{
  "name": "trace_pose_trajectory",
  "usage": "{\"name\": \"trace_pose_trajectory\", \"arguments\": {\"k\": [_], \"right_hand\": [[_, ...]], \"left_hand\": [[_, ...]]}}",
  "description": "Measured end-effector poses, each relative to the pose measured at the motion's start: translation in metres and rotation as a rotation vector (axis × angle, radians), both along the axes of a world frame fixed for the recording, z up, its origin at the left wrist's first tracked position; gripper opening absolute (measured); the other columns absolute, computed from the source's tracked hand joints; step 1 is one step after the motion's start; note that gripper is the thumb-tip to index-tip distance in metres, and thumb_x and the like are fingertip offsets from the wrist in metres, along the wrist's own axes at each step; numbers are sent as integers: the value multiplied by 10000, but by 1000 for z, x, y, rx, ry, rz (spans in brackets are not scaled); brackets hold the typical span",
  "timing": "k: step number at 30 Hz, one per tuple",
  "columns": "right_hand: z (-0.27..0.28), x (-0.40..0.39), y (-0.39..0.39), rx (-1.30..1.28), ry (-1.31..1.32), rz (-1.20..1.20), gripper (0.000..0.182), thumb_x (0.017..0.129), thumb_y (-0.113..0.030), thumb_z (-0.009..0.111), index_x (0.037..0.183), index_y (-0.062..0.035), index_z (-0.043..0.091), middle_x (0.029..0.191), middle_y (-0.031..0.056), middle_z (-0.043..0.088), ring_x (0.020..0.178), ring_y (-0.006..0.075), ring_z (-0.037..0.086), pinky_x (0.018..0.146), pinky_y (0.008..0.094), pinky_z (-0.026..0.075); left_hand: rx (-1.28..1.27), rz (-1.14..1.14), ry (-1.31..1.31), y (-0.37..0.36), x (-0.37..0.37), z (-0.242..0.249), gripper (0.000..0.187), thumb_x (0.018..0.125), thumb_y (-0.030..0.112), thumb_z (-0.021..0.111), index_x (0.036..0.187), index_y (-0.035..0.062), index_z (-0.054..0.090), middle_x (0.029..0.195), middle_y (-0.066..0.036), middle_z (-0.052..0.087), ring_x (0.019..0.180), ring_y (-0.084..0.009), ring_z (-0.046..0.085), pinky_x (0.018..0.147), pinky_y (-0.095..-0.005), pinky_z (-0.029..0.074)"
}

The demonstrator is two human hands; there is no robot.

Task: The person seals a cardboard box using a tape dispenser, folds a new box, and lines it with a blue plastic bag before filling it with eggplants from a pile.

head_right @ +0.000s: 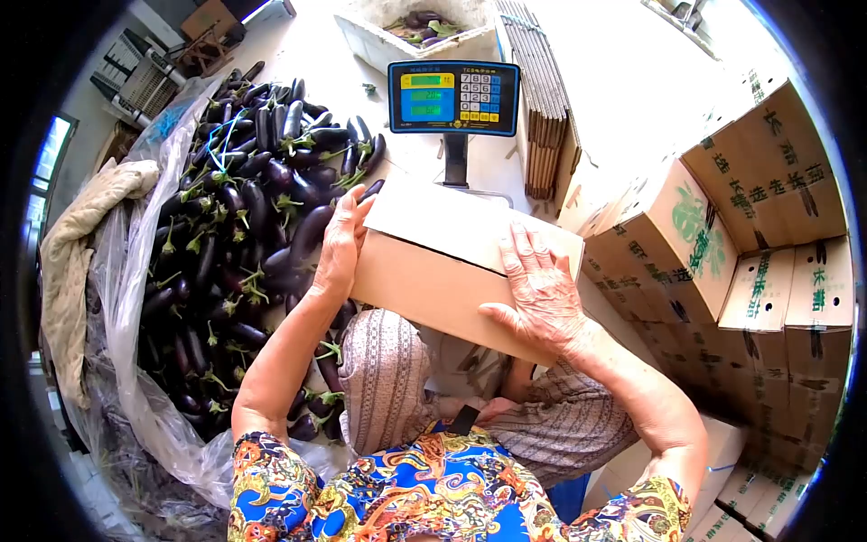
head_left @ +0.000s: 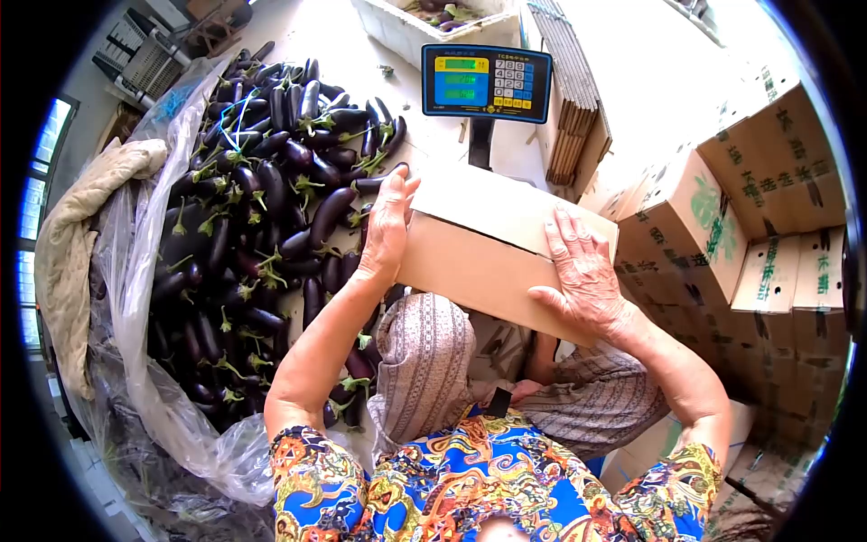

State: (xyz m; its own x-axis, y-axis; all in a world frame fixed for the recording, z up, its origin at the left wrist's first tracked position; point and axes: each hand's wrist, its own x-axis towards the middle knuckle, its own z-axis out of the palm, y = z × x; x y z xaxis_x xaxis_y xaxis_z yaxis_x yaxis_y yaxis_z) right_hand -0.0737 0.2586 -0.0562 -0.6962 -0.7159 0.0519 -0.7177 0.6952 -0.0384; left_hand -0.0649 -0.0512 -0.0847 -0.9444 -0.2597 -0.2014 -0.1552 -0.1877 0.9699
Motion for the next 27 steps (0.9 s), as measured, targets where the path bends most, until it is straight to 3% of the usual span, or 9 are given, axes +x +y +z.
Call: {"name": "trace_pose_trajectory", "arguments": {"k": [4,7,8,12,15,17,20,24,27], "right_hand": [[1,-3,0,-29,30,42,940,927,-724,346,1489,29,338,1570,235,297,1478,368,248,1154,488,191],[3,-6,-1,-30,13,79,923,941,-707,338,1498,28,317,1577,235,274,1477,374,239,1159,491,193],[5,-7,-2,-50,7,89,908,940,-699,355,1494,21,331,1572,232,285,1467,374,257,1156,491,199],[6,-17,-9,-140,-3,91,834,933,-671,432,1461,-26,416,1528,204,373,1425,343,333,1147,476,226],[5,-13,-9,-173,14,99,797,929,-642,471,1447,-37,442,1510,192,400,1409,332,356,1142,477,237],[6,-14,-8,-200,-15,89,727,932,-581,524,1421,-45,480,1509,187,403,1407,338,357,1142,474,246],[8,-17,-2,-281,-25,13,597,953,-474,566,1373,-51,533,1500,178,421,1402,351,358,1138,474,271],[-4,-44,23,-316,14,-371,592,1025,-489,421,1346,-4,529,1458,218,459,1378,363,370,1134,488,289],[-21,-49,27,-531,-229,-437,659,1017,-535,397,1390,6,455,1397,210,463,1318,361,416,1114,474,314]], "left_hand": [[-48,-235,77,-11,-31,5,698,1052,555,294,1501,24,353,1528,-186,373,1388,-282,375,1181,-376,237],[-281,-440,86,-9,-47,8,624,1057,527,307,1448,58,439,1477,-146,418,1359,-268,393,1168,-356,247],[-483,-416,256,-11,-53,-13,502,1062,449,343,1369,84,500,1391,-125,460,1321,-245,406,1148,-336,262],[-555,-396,245,-7,-49,-7,394,1049,335,405,1266,34,535,1197,-193,516,1198,-313,481,1089,-380,339],[-660,-409,208,-9,-46,-7,381,1050,356,416,1267,65,533,1266,-151,509,1229,-249,467,1078,-342,338],[-697,-334,281,-6,-45,-5,334,1042,302,458,1222,43,567,1169,-133,580,1126,-249,546,1016,-330,400],[-755,-308,268,-3,-44,7,300,1022,254,489,1197,34,593,1148,-178,598,1106,-329,587,988,-380,438],[-683,-308,238,-3,-43,7,302,1025,267,511,1213,44,588,1141,-161,607,1093,-299,598,981,-354,444],[-748,-274,271,1,-42,8,277,1022,236,509,1201,43,595,1135,-163,615,1088,-321,606,953,-372,467]]}}
